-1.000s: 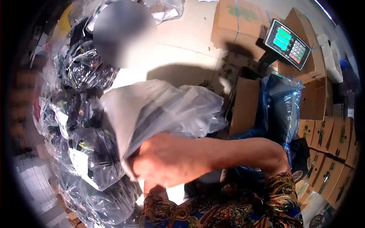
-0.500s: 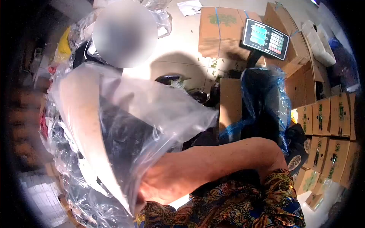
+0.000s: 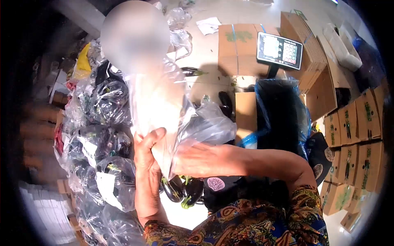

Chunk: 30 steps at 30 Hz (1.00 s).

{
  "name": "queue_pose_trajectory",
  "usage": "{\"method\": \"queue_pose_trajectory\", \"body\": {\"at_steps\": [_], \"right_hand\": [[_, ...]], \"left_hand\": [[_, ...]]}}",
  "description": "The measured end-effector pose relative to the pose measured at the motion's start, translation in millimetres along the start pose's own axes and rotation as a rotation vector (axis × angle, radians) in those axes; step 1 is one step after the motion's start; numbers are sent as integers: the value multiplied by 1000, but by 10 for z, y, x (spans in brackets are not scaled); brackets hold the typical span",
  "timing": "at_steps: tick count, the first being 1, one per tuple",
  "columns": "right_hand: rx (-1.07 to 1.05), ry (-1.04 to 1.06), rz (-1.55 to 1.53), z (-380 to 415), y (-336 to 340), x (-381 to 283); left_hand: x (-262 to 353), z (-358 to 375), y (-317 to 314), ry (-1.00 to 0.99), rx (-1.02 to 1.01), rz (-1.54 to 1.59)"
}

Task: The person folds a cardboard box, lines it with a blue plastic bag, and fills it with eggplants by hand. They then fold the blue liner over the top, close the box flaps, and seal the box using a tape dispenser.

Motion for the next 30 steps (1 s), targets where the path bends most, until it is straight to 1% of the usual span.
{"method": "queue_pose_trajectory", "body": {"at_steps": [2, 3, 4, 6, 7, 8, 9, 10, 11, 12, 13, 14, 16, 17, 18, 20, 21, 22, 23, 26, 29, 30], "right_hand": [[73, -88, -217, 30, 113, 101], [-29, -177, -420, -161, 142, 229], [-118, -286, -610, -342, 172, 357], [225, -352, -822, -294, 464, 620], [156, -582, -948, -149, 515, 811], [181, -634, -853, -97, 618, 946], [202, -688, -760, -42, 722, 1081], [191, -654, -554, 3, 565, 1042], [181, -625, -345, 48, 408, 1000], [46, -694, -354, 137, 152, 1006], [-96, -755, -354, 237, -102, 1004], [-199, -878, -578, 315, -322, 1057], [-25, -1044, -602, 760, -1068, 1453], [264, -1059, -897, 799, -973, 1508], [326, -1077, -953, 770, -885, 1628], [354, -1116, -962, 709, -688, 1883], [333, -1112, -947, 691, -595, 1949], [299, -1098, -934, 659, -497, 1970], [252, -1081, -923, 631, -395, 1956], [43, -1015, -872, 477, -62, 1746], [-234, -932, -734, 394, 76, 1490], [-356, -902, -661, 408, 54, 1407]], "left_hand": [[234, 14, 131, -183, 106, 7], [439, 98, 64, -340, 159, 29], [617, 128, 87, -449, 176, -78], [792, 184, 152, -459, 210, -143], [861, 245, 130, -474, 242, -103], [942, 260, 163, -525, 254, -183], [1034, 258, 174, -569, 228, -145], [1126, 255, 150, -611, 203, -106], [1256, 295, 116, -726, 291, -120], [1398, 303, 133, -784, 237, -73], [1497, 355, 21, -771, 190, -52], [1583, 404, -80, -758, 148, -30], [1702, 344, -151, -813, 217, -150], [1693, 374, -251, -841, 270, -144], [1707, 202, -43, -728, 171, -18], [1357, 34, 62, -655, -2, -175], [1157, -35, 117, -621, -81, -250], [887, -105, 6, -398, -270, -117], [604, -144, -91, -152, -409, -10], [424, 237, -821, 74, -600, 205], [744, 205, -952, -281, -564, -61], [828, 151, -961, -439, -550, -91]]}}
Point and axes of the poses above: each hand's wrist, its own z-axis away from the middle knuckle, its own y-axis out of the back of the hand, x = y × z, the point moved 6 cm from there along -z, towards the middle knuckle, and after that the axes turned 8 degrees about x, right-handed, at the moved point
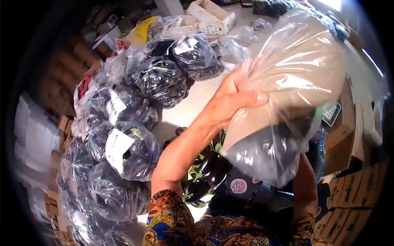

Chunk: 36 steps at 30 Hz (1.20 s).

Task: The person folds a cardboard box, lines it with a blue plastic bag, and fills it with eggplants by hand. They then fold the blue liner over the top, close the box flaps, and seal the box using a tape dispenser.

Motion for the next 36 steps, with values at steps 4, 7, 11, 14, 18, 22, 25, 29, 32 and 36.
{"method": "queue_pose_trajectory", "body": {"at_steps": [4, 7, 11, 14, 18, 22, 25, 29, 32, 36], "right_hand": [[-134, -103, 322, 168, -114, -64], [383, 114, 171, 401, 445, -299], [344, 227, 287, 222, 807, -329], [183, -62, 100, 121, 791, 210], [-120, -339, 111, 571, 511, 976], [64, -188, 60, 835, 306, 984], [-41, -243, -471, 762, 233, 533], [83, -399, -881, 612, 287, 37], [53, -290, -419, 693, 570, 285], [-62, -110, 674, 783, 348, 313]], "left_hand": [[-205, -213, 486, -745, 92, -1296], [-829, -232, 681, -718, -52, -1548], [-1122, 362, -196, -865, -529, -1040], [-645, 310, -251, -843, -238, -811], [-833, 355, -198, -726, -295, -723], [-1005, 383, -167, -573, -262, -728], [-1042, 414, -275, -758, -222, -844], [-1419, 339, -220, -243, -222, -971], [-1541, 161, -14, 94, -125, -990], [-1785, 130, -215, -111, -356, -1112]]}}
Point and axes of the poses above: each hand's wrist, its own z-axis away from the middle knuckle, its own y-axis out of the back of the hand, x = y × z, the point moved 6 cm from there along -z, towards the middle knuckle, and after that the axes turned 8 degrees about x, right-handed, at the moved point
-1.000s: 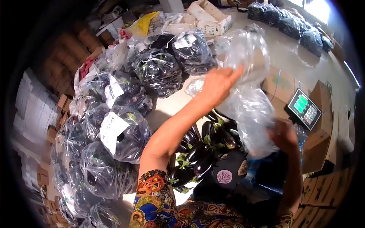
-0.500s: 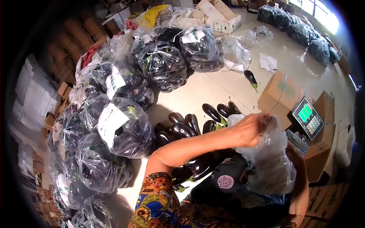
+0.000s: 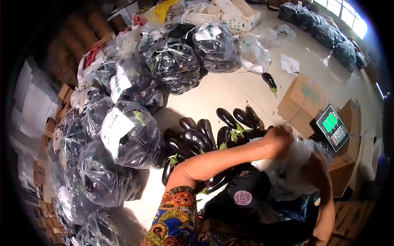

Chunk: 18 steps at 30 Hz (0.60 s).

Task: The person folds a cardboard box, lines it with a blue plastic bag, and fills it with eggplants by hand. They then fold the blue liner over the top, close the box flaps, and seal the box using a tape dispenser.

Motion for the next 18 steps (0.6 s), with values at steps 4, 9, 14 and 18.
{"method": "queue_pose_trajectory", "body": {"at_steps": [4, 9, 14, 18], "right_hand": [[-58, -241, 48, -58, 4, 65], [-14, -149, 149, -83, -8, -184], [493, 297, 408, -125, 206, -819], [855, 82, 20, 249, 638, -535]], "left_hand": [[-122, 80, 205, -151, 48, 123], [411, 135, 488, -115, 66, -18], [-64, 207, 45, -2, -39, 250], [-1983, 1002, 1391, 467, 291, 361]]}}
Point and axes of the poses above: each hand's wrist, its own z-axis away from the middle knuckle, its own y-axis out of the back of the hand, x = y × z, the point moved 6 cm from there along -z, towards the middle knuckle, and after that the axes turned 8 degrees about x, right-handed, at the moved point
